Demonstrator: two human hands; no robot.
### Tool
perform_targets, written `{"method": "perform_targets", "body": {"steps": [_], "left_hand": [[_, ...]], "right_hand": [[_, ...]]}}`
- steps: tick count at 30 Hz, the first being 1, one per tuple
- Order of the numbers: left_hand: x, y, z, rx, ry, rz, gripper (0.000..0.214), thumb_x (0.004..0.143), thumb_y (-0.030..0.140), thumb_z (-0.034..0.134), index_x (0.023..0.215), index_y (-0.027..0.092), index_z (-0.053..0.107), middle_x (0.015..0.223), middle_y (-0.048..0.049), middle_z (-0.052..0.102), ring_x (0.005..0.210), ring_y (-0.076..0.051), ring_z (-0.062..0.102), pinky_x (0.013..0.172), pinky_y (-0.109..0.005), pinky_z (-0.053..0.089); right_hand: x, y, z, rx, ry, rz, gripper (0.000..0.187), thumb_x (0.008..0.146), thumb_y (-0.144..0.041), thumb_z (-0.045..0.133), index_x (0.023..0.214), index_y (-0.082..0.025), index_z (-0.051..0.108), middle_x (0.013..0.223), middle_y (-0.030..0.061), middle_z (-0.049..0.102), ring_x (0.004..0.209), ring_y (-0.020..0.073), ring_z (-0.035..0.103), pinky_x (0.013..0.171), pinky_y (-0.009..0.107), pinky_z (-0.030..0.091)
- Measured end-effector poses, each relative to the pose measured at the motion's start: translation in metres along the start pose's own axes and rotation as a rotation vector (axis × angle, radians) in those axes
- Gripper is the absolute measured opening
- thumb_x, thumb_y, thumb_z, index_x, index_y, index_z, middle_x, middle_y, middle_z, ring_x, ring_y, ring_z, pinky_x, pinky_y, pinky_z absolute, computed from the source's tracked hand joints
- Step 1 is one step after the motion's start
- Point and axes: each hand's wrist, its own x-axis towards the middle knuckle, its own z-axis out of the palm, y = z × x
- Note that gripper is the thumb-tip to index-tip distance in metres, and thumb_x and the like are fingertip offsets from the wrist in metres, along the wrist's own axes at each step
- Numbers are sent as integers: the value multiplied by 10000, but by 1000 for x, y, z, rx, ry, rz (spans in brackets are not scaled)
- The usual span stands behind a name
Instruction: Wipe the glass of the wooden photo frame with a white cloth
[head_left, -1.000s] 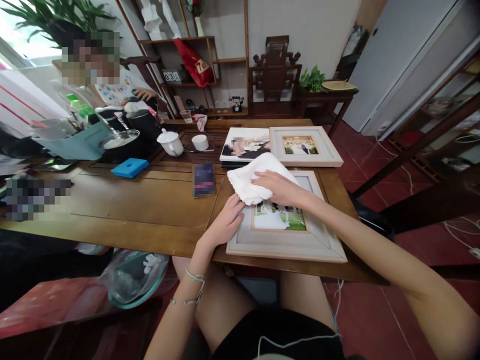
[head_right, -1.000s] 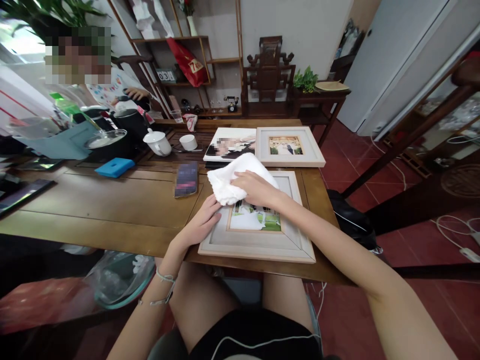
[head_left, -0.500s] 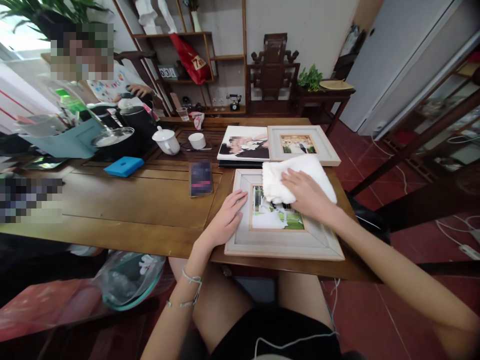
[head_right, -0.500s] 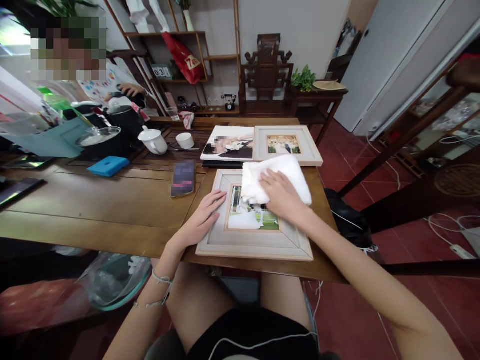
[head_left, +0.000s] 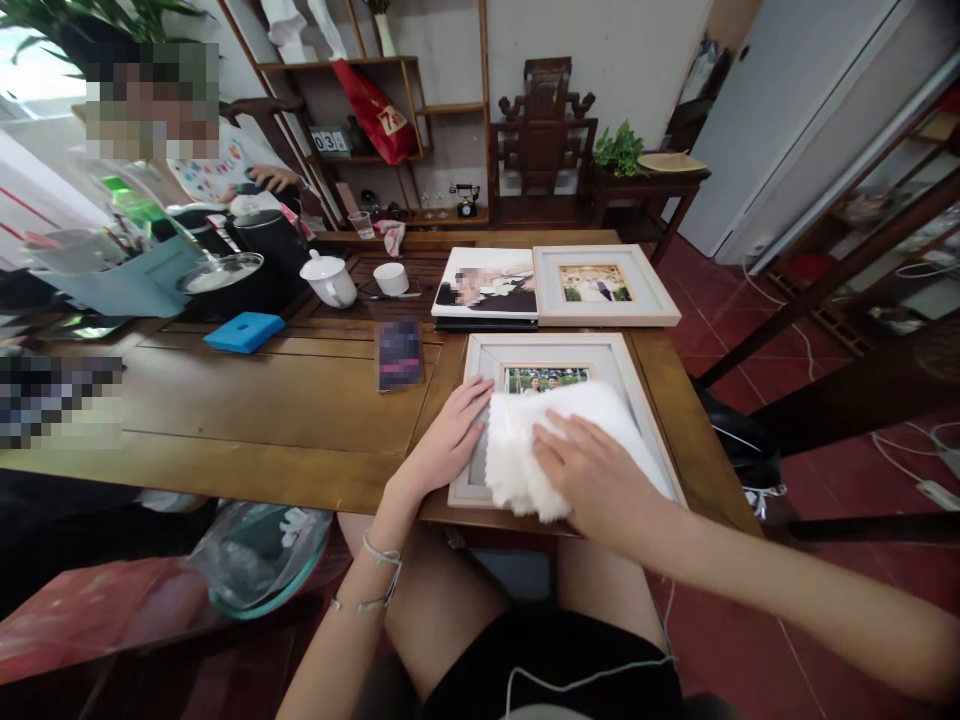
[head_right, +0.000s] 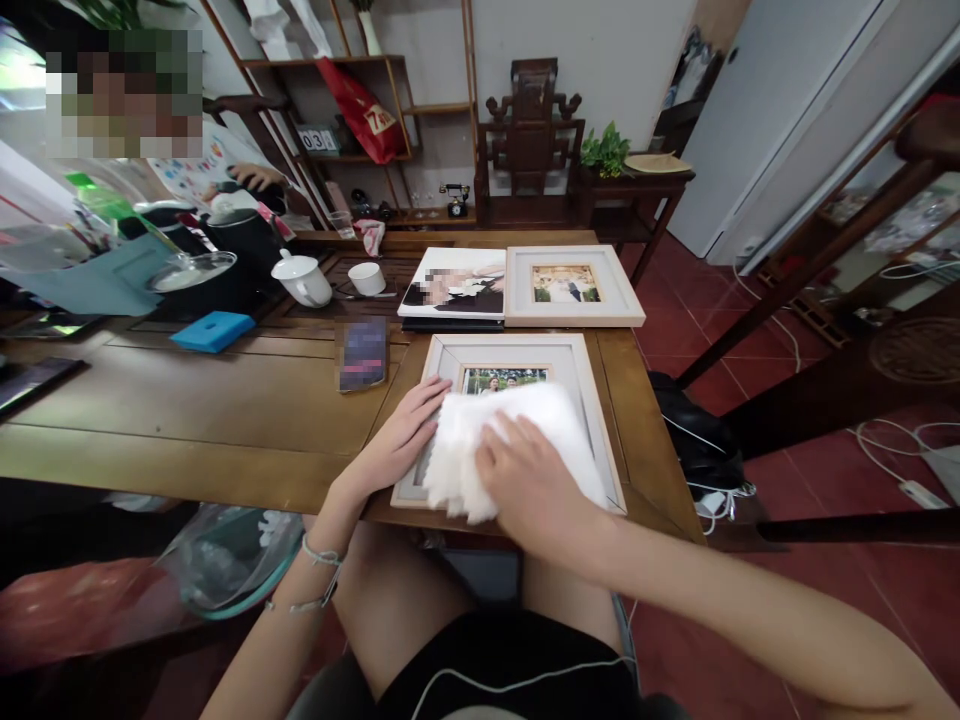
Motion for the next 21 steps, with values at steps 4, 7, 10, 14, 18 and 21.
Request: {"method": "perform_targets", "body": {"steps": [4, 7, 10, 14, 18, 21], "left_hand": [[0, 2, 0, 15, -12, 22, 472, 986, 211, 339, 1455, 223, 387, 1519, -108, 388, 1442, -255, 280, 1191, -548, 228], [1, 2, -1, 18, -9, 40, 471, 983, 201, 340, 1449, 225, 397, 1509, -105, 403, 1423, -253, 318, 1190, -539, 243], [1, 2, -1, 22, -8, 38, 467, 982, 207, 346, 1445, 226, 406, 1502, -105, 411, 1413, -253, 328, 1192, -532, 242], [2, 3, -1, 9, -8, 12, 455, 987, 221, 328, 1431, 200, 426, 1488, -121, 423, 1407, -252, 330, 1190, -522, 244], [2, 3, -1, -16, -11, 5, 465, 982, 218, 326, 1439, 224, 413, 1500, -107, 413, 1415, -261, 317, 1186, -526, 243], [2, 2, 0, -13, -10, 6, 463, 972, 210, 355, 1428, 222, 431, 1492, -107, 421, 1412, -263, 321, 1187, -519, 246]], "right_hand": [[26, 60, 10, -158, 55, 221, 561, 674, -28, 533, 1233, -13, 565, 1330, 239, 562, 1280, 391, 449, 1018, 508, 394], [40, 85, 12, -203, 112, 281, 525, 685, -45, 543, 1209, -48, 576, 1276, 229, 600, 1232, 384, 485, 976, 495, 420], [39, 71, 12, -197, 84, 260, 509, 682, -61, 565, 1189, -24, 589, 1266, 247, 598, 1221, 395, 490, 974, 486, 426], [15, 12, 6, -114, 8, 114, 532, 687, -100, 583, 1203, 33, 586, 1299, 270, 569, 1247, 409, 475, 1020, 480, 407], [-9, -30, -5, 46, -30, -96, 620, 665, -189, 624, 1245, 20, 564, 1336, 273, 543, 1241, 401, 492, 1023, 483, 415], [-5, -21, -4, 55, -15, -63, 567, 678, -136, 601, 1230, -4, 576, 1319, 261, 561, 1256, 384, 484, 1037, 497, 399]]}}
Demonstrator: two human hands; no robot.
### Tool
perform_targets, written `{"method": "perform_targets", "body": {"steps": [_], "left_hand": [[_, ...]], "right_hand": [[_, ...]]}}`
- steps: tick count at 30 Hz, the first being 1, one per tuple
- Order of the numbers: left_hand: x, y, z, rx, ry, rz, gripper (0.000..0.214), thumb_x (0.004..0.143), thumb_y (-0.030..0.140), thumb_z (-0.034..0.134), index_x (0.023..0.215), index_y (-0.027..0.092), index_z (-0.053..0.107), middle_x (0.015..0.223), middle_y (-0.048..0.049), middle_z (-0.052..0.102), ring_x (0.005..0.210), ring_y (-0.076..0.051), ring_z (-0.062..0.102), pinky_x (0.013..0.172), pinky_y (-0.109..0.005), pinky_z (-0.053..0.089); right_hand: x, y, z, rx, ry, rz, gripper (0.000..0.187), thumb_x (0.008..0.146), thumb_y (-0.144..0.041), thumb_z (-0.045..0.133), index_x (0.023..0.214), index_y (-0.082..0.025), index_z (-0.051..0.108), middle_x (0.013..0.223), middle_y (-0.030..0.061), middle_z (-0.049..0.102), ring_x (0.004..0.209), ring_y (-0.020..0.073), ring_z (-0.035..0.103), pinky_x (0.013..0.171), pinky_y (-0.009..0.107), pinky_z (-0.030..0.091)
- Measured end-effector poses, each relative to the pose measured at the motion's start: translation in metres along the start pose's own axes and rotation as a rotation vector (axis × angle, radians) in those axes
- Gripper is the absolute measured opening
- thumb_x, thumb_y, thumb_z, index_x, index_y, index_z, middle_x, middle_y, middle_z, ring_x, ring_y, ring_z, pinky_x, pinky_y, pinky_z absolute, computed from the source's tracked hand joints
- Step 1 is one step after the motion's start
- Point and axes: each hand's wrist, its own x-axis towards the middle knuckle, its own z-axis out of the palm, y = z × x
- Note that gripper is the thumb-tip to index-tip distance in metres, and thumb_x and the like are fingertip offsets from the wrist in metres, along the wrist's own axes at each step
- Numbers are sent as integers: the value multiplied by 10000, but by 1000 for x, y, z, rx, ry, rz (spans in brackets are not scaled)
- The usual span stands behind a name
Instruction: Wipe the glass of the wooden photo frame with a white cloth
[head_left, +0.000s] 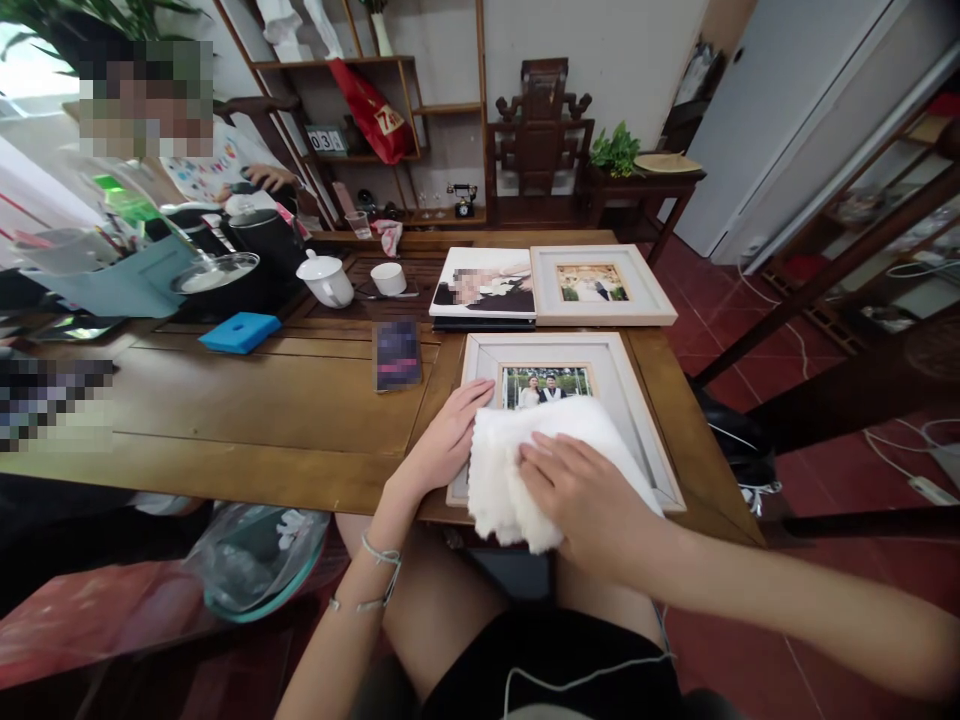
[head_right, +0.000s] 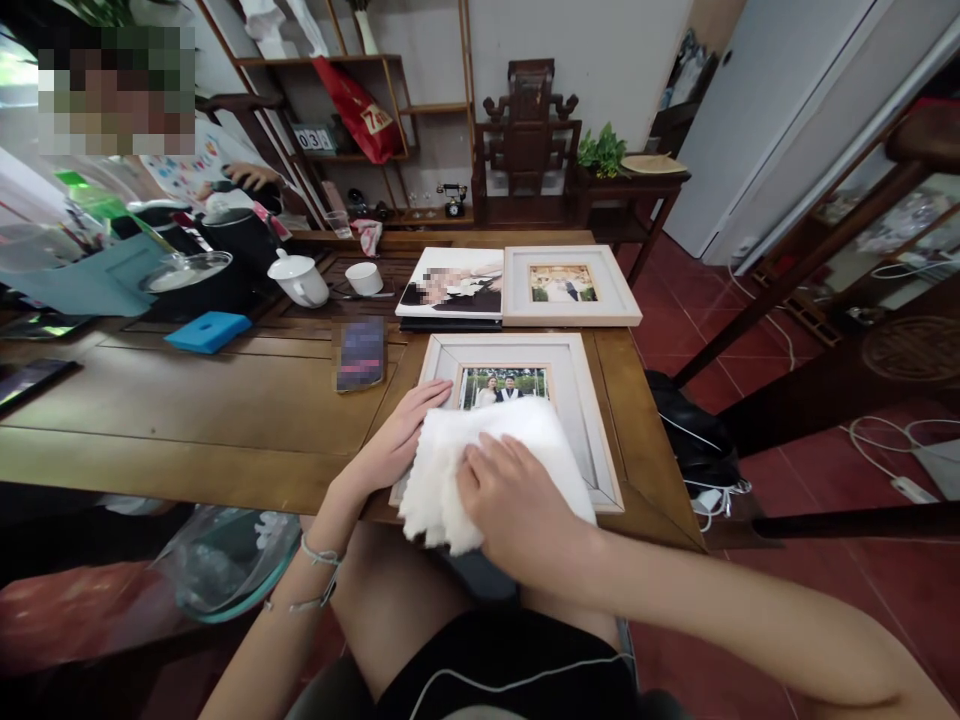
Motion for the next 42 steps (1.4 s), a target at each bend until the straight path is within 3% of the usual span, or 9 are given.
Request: {"method": "perform_targets", "body": {"steps": [6, 9, 12, 17, 23, 31, 36, 39, 42], "left_hand": [[0, 0, -1, 16, -7, 14, 486, 956, 168, 366, 1439, 200, 414, 1498, -118, 405, 1416, -263, 309, 1194, -528, 226], [1, -1, 0, 18, -11, 15, 486, 958, 167, 357, 1440, 193, 412, 1500, -122, 402, 1416, -261, 309, 1193, -527, 228], [1, -1, 1, 11, 5, 7, 466, 968, 181, 345, 1426, 190, 431, 1491, -122, 416, 1410, -258, 322, 1190, -522, 236], [2, -2, 2, -17, 38, 8, 426, 977, 218, 337, 1371, 189, 497, 1447, -128, 469, 1381, -260, 366, 1178, -513, 265], [1, 0, 1, -37, 34, 11, 453, 959, 211, 373, 1403, 202, 458, 1470, -118, 454, 1393, -268, 357, 1172, -523, 272], [0, 2, 0, 42, 3, 10, 527, 889, 118, 434, 1416, 148, 434, 1488, -140, 420, 1413, -269, 323, 1195, -517, 242], [0, 2, -1, 32, 8, 14, 573, 852, 63, 408, 1414, 169, 442, 1492, -123, 422, 1416, -269, 324, 1192, -538, 244], [0, 1, -1, 29, 12, 13, 583, 849, 56, 400, 1414, 191, 445, 1492, -109, 426, 1416, -265, 328, 1191, -540, 249], [-1, 0, -1, 39, 4, 12, 581, 856, 54, 388, 1419, 189, 435, 1495, -111, 420, 1420, -259, 321, 1193, -542, 241]], "right_hand": [[40, 90, 13, -186, 100, 309, 556, 690, -15, 557, 1246, -38, 555, 1361, 225, 538, 1301, 393, 420, 1031, 518, 373], [54, 110, 11, -230, 126, 375, 542, 706, -31, 562, 1247, 0, 544, 1358, 227, 534, 1321, 394, 377, 1047, 487, 349], [56, 89, 4, -228, 26, 381, 444, 737, -71, 568, 1169, 26, 592, 1237, 251, 600, 1245, 385, 452, 996, 444, 392], [42, 5, -7, -155, -110, 192, 277, 732, -129, 591, 981, -38, 669, 995, 221, 681, 957, 335, 609, 838, 415, 476], [14, -34, -2, -253, 16, -95, 408, 768, -119, 542, 1139, 27, 629, 1215, 282, 623, 1089, 337, 602, 909, 416, 475], [-10, 66, 5, -77, 27, 170, 689, 604, -1, 515, 1281, -118, 562, 1338, 131, 594, 1316, 315, 444, 1049, 482, 390], [10, 143, 16, -169, 200, 358, 626, 717, -118, 554, 1326, 11, 489, 1396, 224, 511, 1335, 349, 411, 1098, 476, 334], [20, 149, 17, -193, 210, 374, 594, 721, -100, 559, 1295, 40, 507, 1376, 256, 516, 1339, 348, 408, 1110, 470, 319], [11, 116, 12, -212, 98, 333, 564, 649, -33, 546, 1209, 15, 585, 1321, 255, 564, 1293, 351, 464, 1092, 463, 350]]}}
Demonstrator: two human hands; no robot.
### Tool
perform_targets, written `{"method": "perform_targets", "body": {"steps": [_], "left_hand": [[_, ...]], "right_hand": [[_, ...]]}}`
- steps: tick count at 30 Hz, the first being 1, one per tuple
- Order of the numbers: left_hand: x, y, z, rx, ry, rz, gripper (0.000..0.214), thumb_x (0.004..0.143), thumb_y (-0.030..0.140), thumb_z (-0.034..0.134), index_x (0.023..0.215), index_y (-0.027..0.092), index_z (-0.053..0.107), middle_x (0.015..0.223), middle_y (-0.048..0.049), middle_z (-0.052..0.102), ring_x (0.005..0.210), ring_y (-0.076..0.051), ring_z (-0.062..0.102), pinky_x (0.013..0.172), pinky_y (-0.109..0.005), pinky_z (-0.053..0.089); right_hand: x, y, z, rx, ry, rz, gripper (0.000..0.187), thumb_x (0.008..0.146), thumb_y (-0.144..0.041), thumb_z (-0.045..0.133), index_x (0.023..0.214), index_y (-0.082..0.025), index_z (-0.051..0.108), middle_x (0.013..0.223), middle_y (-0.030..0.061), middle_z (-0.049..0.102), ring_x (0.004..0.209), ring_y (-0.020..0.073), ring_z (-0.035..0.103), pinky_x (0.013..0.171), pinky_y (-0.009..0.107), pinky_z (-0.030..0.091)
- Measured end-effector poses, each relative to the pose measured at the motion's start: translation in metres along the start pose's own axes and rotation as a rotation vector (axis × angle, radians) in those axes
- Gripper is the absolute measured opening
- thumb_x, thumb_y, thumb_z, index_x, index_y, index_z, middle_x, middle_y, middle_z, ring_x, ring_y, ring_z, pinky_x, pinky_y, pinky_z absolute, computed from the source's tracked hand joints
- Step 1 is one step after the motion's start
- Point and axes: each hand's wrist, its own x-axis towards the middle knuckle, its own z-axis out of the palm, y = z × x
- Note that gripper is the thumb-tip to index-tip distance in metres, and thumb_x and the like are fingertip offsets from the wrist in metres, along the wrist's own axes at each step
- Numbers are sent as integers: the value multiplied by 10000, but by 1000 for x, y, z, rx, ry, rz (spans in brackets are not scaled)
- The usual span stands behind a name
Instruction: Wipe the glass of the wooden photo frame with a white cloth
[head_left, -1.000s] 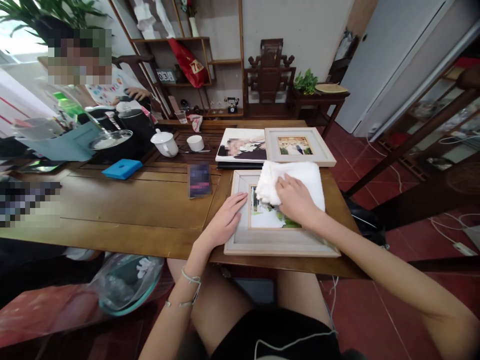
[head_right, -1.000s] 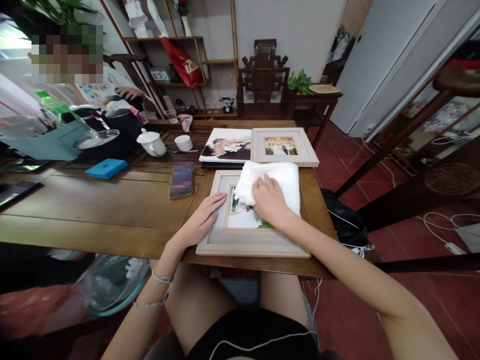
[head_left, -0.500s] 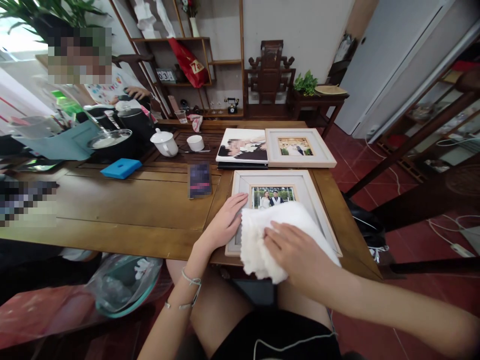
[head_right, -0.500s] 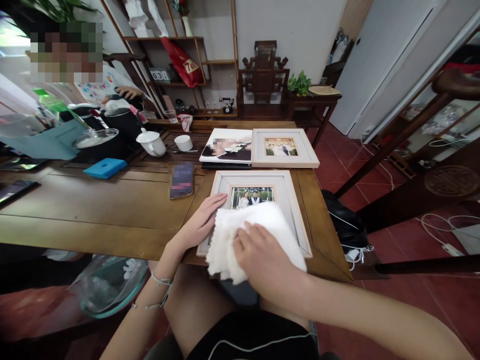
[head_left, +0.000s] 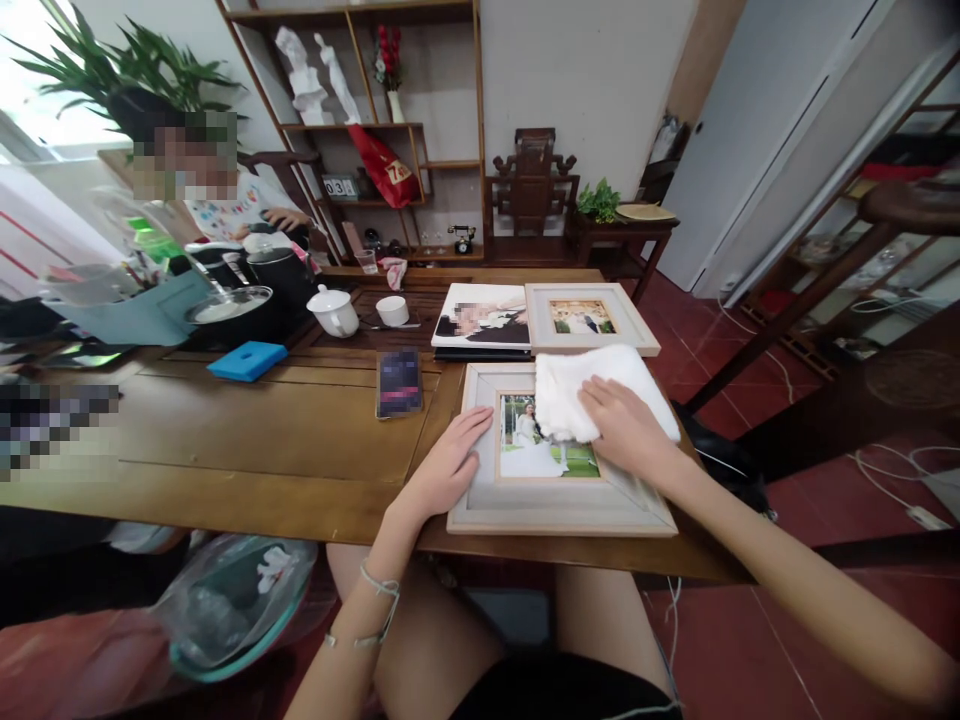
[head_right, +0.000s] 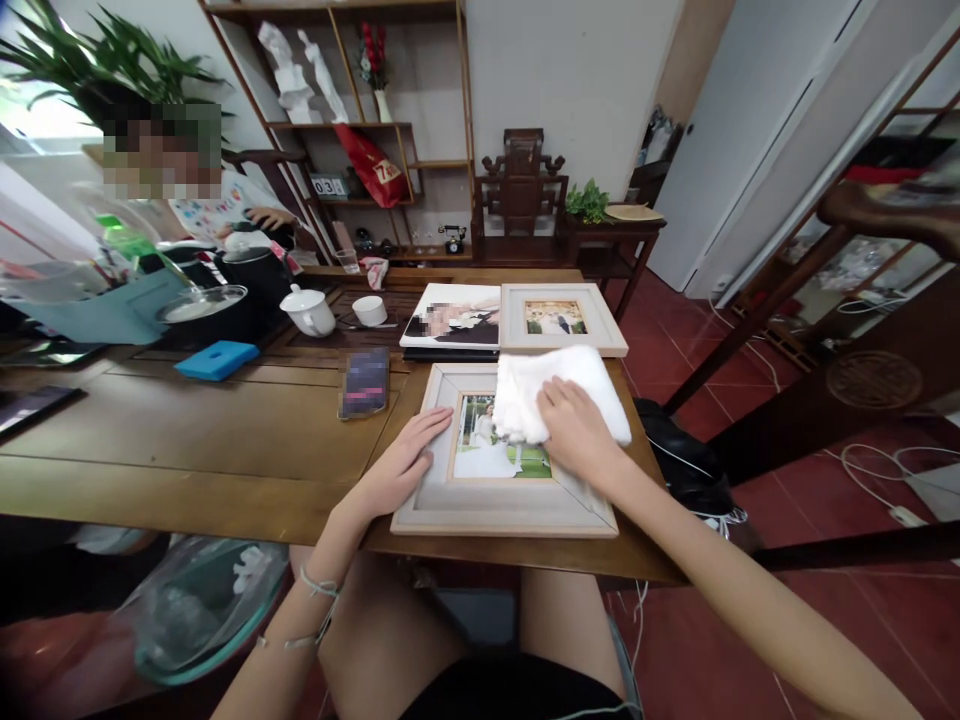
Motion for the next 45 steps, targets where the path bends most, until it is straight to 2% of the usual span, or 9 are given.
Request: {"method": "perform_targets", "body": {"steps": [5, 9, 18, 24, 27, 31, 36, 39, 45], "left_hand": [[0, -1, 0, 24, -27, 0, 571, 873, 59, 368, 1434, 159, 406, 1508, -123, 394, 1430, -241, 292, 1206, -522, 216], [0, 0, 0, 20, -35, -6, 573, 877, 65, 368, 1438, 175, 404, 1511, -116, 392, 1432, -241, 287, 1206, -523, 215], [1, -1, 1, 4, 2, 30, 579, 858, 59, 401, 1417, 203, 443, 1492, -111, 424, 1413, -271, 324, 1180, -572, 240], [0, -1, 0, 7, 3, 42, 555, 863, 59, 391, 1403, 163, 460, 1488, -130, 426, 1417, -256, 321, 1189, -546, 237], [-1, -3, 1, 3, 19, 37, 558, 866, 69, 397, 1408, 184, 458, 1490, -118, 428, 1418, -256, 326, 1185, -551, 242], [-3, -4, 3, 3, 30, 28, 581, 856, 67, 414, 1418, 211, 452, 1497, -100, 427, 1419, -260, 329, 1183, -551, 248], [-3, -5, 2, 2, 23, 34, 597, 848, 57, 422, 1425, 208, 446, 1501, -99, 423, 1417, -264, 330, 1186, -544, 248], [-3, -5, 2, -1, 25, 40, 600, 848, 58, 426, 1428, 213, 443, 1500, -100, 425, 1416, -267, 331, 1185, -547, 249], [-2, -3, 2, -9, 31, 33, 609, 840, 47, 425, 1422, 225, 451, 1497, -92, 432, 1414, -265, 338, 1181, -558, 253]], "right_hand": [[-66, -60, -49, 58, -203, -153, 646, 560, -57, 531, 1198, -19, 622, 1242, 237, 629, 1175, 355, 574, 973, 460, 484], [-87, -71, -72, 243, -264, -239, 666, 561, -102, 534, 1219, -85, 632, 1280, 172, 628, 1193, 320, 570, 1015, 456, 459], [-28, 0, -6, 239, -56, -102, 636, 701, -110, 564, 1336, -126, 533, 1431, 123, 505, 1381, 299, 362, 1135, 506, 270], [13, 27, 8, 97, 56, 80, 591, 754, -103, 562, 1343, -83, 511, 1433, 168, 491, 1370, 330, 365, 1110, 512, 281], [7, 8, -3, 30, 8, 74, 537, 725, -62, 557, 1262, -29, 559, 1362, 210, 548, 1335, 344, 408, 1102, 483, 296], [-39, -40, -39, 17, -122, 29, 419, 645, -13, 541, 1041, -64, 667, 1173, 219, 660, 1149, 339, 578, 973, 440, 441], [-87, -75, -73, 242, -253, -133, 514, 580, -72, 572, 1083, -119, 663, 1179, 173, 669, 1139, 338, 587, 973, 473, 458], [-73, -61, -55, 303, -172, -144, 569, 614, -77, 552, 1176, -127, 630, 1283, 154, 622, 1235, 304, 529, 1041, 458, 409], [-2, 1, 5, 121, 61, 17, 700, 695, -67, 543, 1389, -91, 453, 1447, 178, 470, 1380, 324, 352, 1107, 514, 291]]}}
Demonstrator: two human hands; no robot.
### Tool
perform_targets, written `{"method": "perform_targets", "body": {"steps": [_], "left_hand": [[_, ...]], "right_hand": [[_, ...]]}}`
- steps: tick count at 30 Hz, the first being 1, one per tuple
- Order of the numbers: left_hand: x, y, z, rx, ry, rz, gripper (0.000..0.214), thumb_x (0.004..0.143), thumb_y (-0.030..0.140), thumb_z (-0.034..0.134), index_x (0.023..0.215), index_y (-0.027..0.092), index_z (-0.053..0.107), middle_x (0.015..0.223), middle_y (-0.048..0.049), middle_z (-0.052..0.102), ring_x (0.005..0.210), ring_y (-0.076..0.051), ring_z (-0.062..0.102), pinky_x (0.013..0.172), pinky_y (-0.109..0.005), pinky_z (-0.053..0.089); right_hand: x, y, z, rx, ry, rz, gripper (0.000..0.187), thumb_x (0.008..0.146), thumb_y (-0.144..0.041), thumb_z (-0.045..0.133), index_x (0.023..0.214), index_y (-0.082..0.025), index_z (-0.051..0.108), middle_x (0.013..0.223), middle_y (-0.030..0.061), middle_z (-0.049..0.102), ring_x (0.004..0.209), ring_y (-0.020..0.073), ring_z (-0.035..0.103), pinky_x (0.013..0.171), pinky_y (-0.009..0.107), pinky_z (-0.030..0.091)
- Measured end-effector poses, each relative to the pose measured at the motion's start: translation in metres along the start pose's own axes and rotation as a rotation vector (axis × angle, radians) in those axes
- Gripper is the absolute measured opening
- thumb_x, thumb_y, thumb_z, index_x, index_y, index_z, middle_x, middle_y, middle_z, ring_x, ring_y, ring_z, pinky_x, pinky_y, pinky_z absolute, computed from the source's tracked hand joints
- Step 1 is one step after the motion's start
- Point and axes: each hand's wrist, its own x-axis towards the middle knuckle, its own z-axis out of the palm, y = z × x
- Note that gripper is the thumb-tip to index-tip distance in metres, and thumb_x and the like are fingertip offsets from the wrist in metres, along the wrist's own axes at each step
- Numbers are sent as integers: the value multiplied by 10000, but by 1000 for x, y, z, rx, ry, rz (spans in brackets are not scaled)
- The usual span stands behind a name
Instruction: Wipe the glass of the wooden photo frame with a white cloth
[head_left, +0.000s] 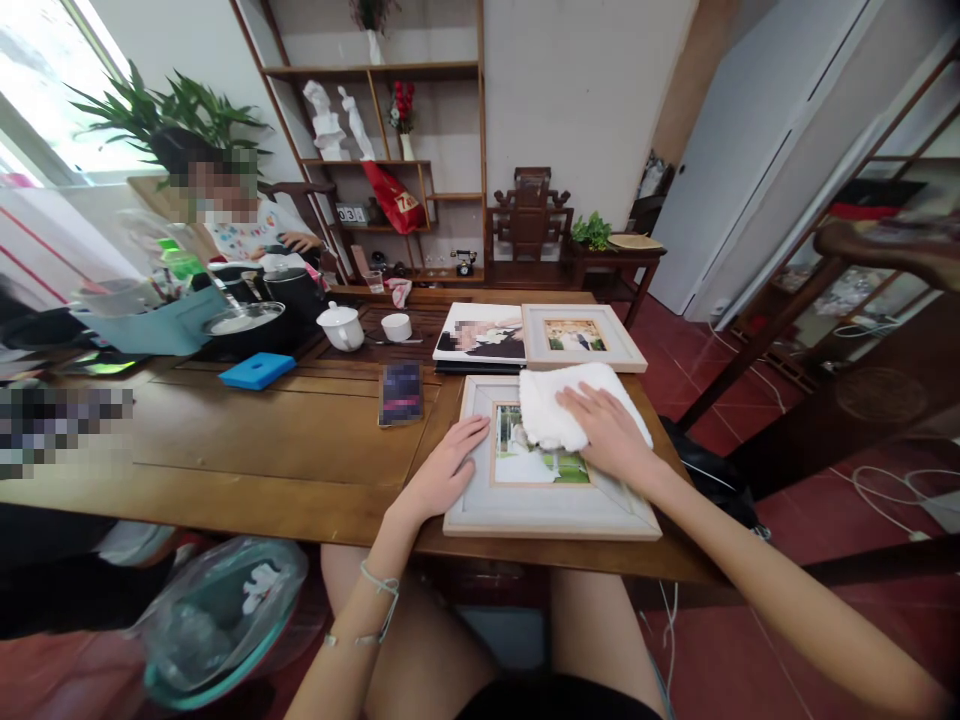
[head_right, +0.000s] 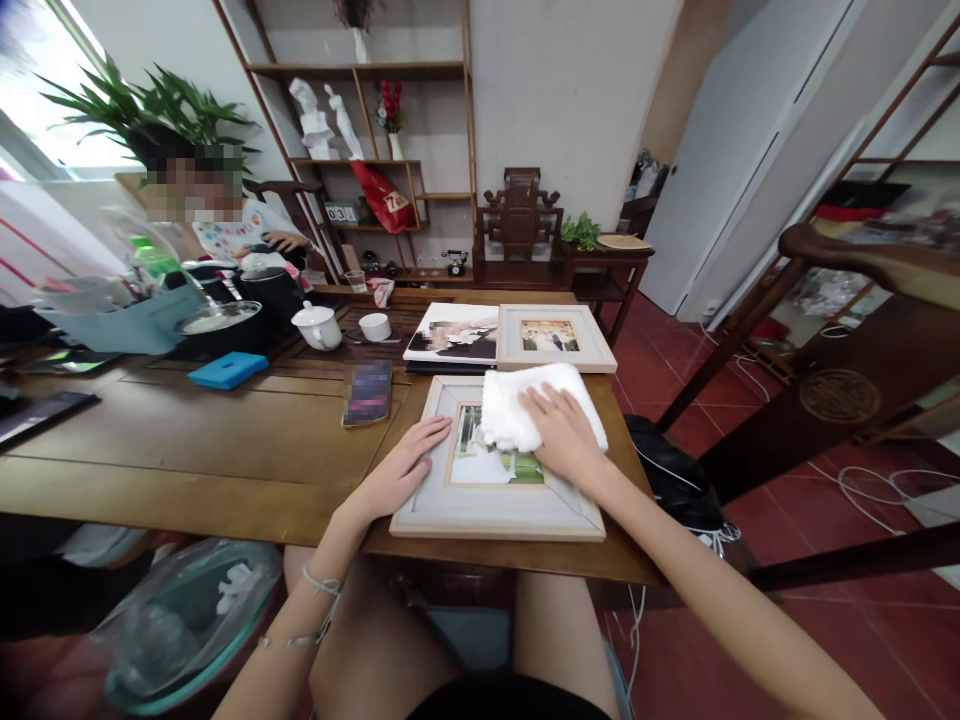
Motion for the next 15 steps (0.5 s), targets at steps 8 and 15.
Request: {"method": "perform_targets", "body": {"steps": [8, 15], "left_hand": [[1, 0, 0, 15, -19, -7, 588, 851, 51, 405, 1418, 200, 453, 1497, -103, 426, 1421, -259, 325, 1190, -545, 242], [0, -2, 2, 3, -4, 4, 606, 845, 61, 416, 1427, 228, 441, 1501, -87, 424, 1418, -266, 327, 1188, -558, 243]], "right_hand": [[3, -30, -22, -205, -127, 52, 397, 685, -40, 537, 1063, -58, 657, 1089, 206, 685, 1082, 338, 598, 885, 418, 471], [-67, -89, -70, 26, -378, -166, 465, 587, -102, 596, 1046, -121, 668, 1027, 169, 695, 924, 317, 641, 787, 425, 504]]}}
